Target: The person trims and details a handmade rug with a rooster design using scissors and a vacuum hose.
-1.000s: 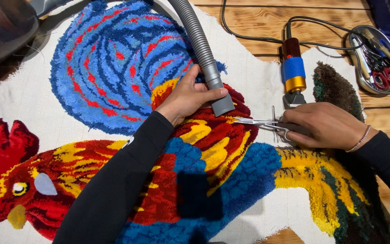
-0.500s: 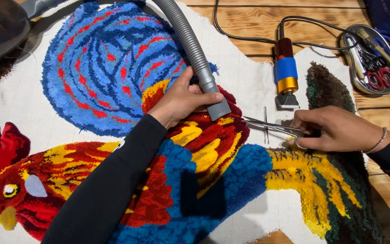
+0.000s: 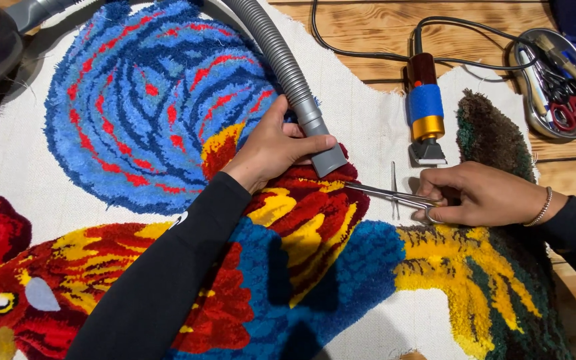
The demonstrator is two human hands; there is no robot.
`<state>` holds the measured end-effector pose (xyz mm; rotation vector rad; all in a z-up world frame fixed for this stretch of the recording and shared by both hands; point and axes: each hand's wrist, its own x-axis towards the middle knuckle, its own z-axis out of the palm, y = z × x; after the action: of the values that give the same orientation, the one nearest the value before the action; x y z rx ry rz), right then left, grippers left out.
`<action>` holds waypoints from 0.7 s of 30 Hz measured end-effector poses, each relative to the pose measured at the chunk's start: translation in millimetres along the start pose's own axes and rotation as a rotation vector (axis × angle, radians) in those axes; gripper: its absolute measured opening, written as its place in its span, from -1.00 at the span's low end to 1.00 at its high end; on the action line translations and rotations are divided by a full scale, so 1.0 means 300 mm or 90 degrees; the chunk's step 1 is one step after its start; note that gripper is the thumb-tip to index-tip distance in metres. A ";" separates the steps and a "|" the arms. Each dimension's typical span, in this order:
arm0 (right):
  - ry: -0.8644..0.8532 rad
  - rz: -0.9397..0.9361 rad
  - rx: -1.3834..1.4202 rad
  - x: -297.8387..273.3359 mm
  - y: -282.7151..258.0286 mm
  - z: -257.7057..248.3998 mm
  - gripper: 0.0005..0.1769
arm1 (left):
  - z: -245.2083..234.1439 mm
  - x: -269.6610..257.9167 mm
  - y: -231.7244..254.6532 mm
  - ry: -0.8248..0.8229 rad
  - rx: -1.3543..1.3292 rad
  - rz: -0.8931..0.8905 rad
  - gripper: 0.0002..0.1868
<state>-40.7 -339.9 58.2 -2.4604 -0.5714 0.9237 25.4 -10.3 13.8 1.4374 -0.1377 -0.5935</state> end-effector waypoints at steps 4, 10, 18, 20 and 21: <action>0.001 0.008 0.003 0.007 0.008 0.006 -0.67 | 0.003 0.015 -0.019 0.004 0.007 0.020 -0.30; 0.000 -0.018 0.018 0.020 -0.008 0.007 -0.69 | 0.006 0.017 -0.017 0.012 0.016 0.010 -0.32; -0.001 -0.010 0.037 0.026 0.034 0.024 -0.77 | 0.001 0.011 -0.024 0.003 0.008 0.025 -0.29; -0.011 -0.016 0.085 0.023 0.048 0.024 -0.78 | -0.002 0.011 -0.027 0.002 0.004 0.027 -0.28; -0.021 -0.021 0.132 0.021 0.056 0.024 -0.78 | -0.002 0.012 -0.028 0.001 0.000 0.029 -0.27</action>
<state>-37.7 -348.2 41.1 -2.2492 -0.4990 0.9617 26.2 -11.7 4.7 1.4307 -0.1688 -0.5562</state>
